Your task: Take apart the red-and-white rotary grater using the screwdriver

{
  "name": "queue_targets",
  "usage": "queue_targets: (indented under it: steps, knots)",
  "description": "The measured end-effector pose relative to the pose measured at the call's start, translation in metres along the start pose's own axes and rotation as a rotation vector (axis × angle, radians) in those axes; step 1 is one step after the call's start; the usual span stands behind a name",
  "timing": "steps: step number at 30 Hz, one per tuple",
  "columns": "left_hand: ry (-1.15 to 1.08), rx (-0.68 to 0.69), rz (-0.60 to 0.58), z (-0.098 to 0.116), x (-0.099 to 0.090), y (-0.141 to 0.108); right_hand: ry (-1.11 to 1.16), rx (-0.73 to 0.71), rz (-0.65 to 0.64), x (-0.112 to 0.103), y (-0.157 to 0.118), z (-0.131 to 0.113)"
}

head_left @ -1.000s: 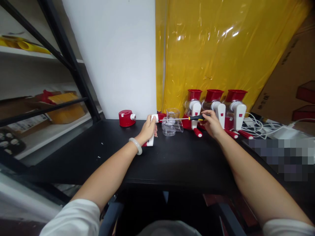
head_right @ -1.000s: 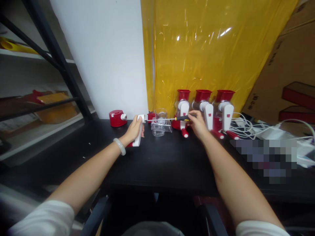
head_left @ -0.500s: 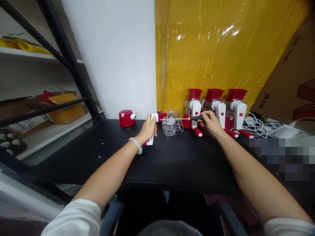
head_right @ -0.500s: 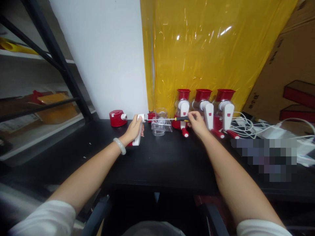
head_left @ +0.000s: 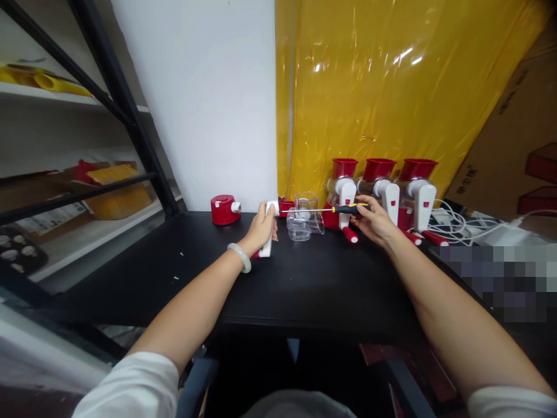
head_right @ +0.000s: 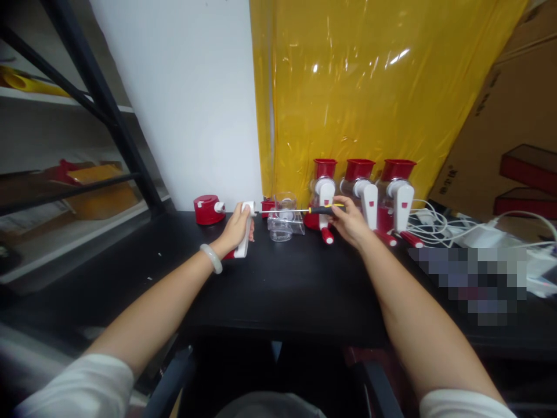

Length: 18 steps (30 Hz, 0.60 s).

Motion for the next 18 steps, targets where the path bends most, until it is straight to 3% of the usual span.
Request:
queue_targets:
  steps: [9,14,18]
  knots:
    - [-0.037,-0.039,0.021,0.001,0.000,0.000,-0.028,0.007,-0.040,0.003,-0.005,-0.004]
    - [-0.031,-0.048,0.001,0.003,0.001,-0.002,-0.169,-0.030,0.090,-0.006,0.006,-0.001]
    - [0.004,0.026,-0.036,0.004,0.001,-0.001,-0.347,-0.071,0.213,-0.013,0.012,0.003]
Point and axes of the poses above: each hand's wrist, its own y-axis towards the middle knuckle, its own x-axis out of the palm, z = x × y, the point moved 4 cm from there along y, towards the middle knuckle, and after that the axes turned 15 degrees about x, right-handed, at the moved point
